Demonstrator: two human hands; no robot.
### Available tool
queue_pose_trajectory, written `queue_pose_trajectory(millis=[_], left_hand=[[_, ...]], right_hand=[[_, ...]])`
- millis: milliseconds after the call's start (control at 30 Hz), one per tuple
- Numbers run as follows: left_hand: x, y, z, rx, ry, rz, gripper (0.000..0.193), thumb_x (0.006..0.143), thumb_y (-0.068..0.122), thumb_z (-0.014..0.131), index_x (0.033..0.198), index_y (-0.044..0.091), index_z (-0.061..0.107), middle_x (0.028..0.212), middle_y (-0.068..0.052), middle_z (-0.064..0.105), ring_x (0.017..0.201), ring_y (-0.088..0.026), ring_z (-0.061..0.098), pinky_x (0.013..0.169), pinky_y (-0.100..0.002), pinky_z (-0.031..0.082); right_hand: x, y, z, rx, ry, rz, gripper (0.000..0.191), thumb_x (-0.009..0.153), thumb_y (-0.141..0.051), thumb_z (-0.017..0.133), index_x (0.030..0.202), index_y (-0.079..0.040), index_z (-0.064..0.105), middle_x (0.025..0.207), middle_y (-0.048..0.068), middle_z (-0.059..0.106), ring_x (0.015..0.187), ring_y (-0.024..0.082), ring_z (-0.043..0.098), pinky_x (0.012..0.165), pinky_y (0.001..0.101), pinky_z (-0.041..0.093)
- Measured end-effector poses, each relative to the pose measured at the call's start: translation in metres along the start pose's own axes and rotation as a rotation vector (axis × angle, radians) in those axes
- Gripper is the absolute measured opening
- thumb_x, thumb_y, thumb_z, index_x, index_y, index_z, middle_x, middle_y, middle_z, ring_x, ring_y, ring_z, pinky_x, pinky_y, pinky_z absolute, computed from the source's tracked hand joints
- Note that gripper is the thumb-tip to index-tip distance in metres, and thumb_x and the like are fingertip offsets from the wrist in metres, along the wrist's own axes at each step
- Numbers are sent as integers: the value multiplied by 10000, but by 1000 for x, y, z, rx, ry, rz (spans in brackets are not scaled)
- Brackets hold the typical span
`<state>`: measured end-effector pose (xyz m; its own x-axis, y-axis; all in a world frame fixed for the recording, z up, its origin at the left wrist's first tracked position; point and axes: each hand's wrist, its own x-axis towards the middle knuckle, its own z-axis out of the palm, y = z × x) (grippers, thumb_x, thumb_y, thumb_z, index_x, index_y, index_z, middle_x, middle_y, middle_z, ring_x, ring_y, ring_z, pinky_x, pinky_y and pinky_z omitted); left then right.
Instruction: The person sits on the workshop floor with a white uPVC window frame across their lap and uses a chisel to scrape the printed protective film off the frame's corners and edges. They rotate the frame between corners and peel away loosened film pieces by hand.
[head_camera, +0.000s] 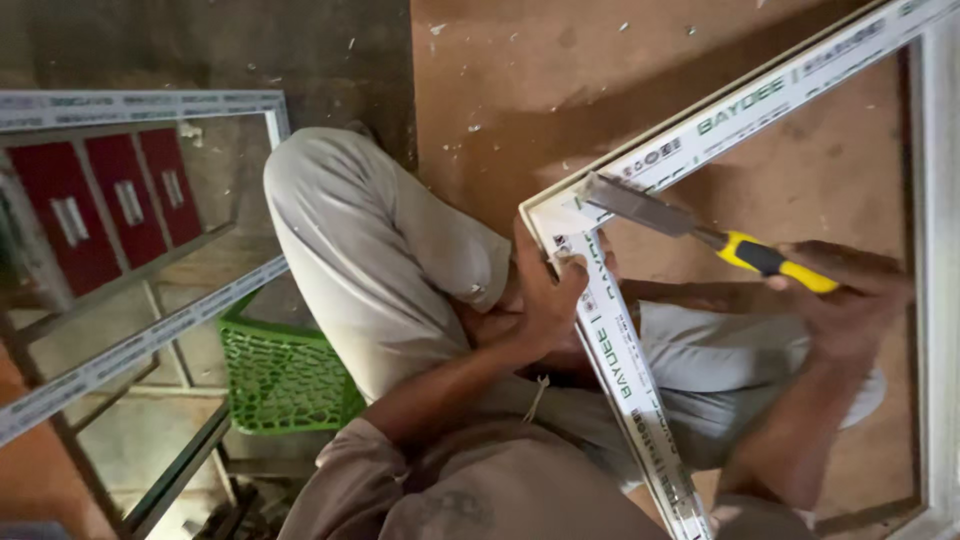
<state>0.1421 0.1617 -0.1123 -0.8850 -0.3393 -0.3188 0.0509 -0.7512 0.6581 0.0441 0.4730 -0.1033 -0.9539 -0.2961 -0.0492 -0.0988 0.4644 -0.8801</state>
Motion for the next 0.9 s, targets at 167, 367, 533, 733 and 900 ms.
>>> queue_pose_trajectory(millis=[167,367,533,733,900], left_hand=[[10,6,1,48,40,-29,532,936,-54,449,1423,55,266,1070,-160,608,857,-205,660,707,-353,596],[15,17,6,74,38,-22,515,969,3,516,1421,57,276,1021,-125,621,814,-171,662,679,-323,583],[16,26,12,138,85,-78,501,1002,166,716,1350,38,379,948,-80,639,771,-124,659,622,-266,546],[20,30,20,155,184,-92,578,900,147,823,1297,27,421,952,-50,626,751,-99,640,615,-253,548],[17,29,20,180,132,9,612,899,106,840,1342,20,426,1094,-50,638,905,-90,646,738,-255,575]], right_hand=[[5,5,-12,3,-65,-12,319,889,-54,934,1122,69,753,1069,181,757,892,183,743,839,238,586],[7,19,-10,56,-114,-61,325,895,-43,928,1144,72,753,1095,203,754,935,208,756,891,259,601],[8,18,-10,29,-126,-41,341,885,-43,939,1146,68,750,1102,204,752,937,212,753,881,256,593],[10,10,-3,4,-121,0,336,863,-19,929,1136,64,753,1087,199,755,887,201,738,830,244,582],[9,7,10,-48,-105,-51,335,857,-51,932,1125,50,760,1074,202,759,863,209,745,788,242,576]])
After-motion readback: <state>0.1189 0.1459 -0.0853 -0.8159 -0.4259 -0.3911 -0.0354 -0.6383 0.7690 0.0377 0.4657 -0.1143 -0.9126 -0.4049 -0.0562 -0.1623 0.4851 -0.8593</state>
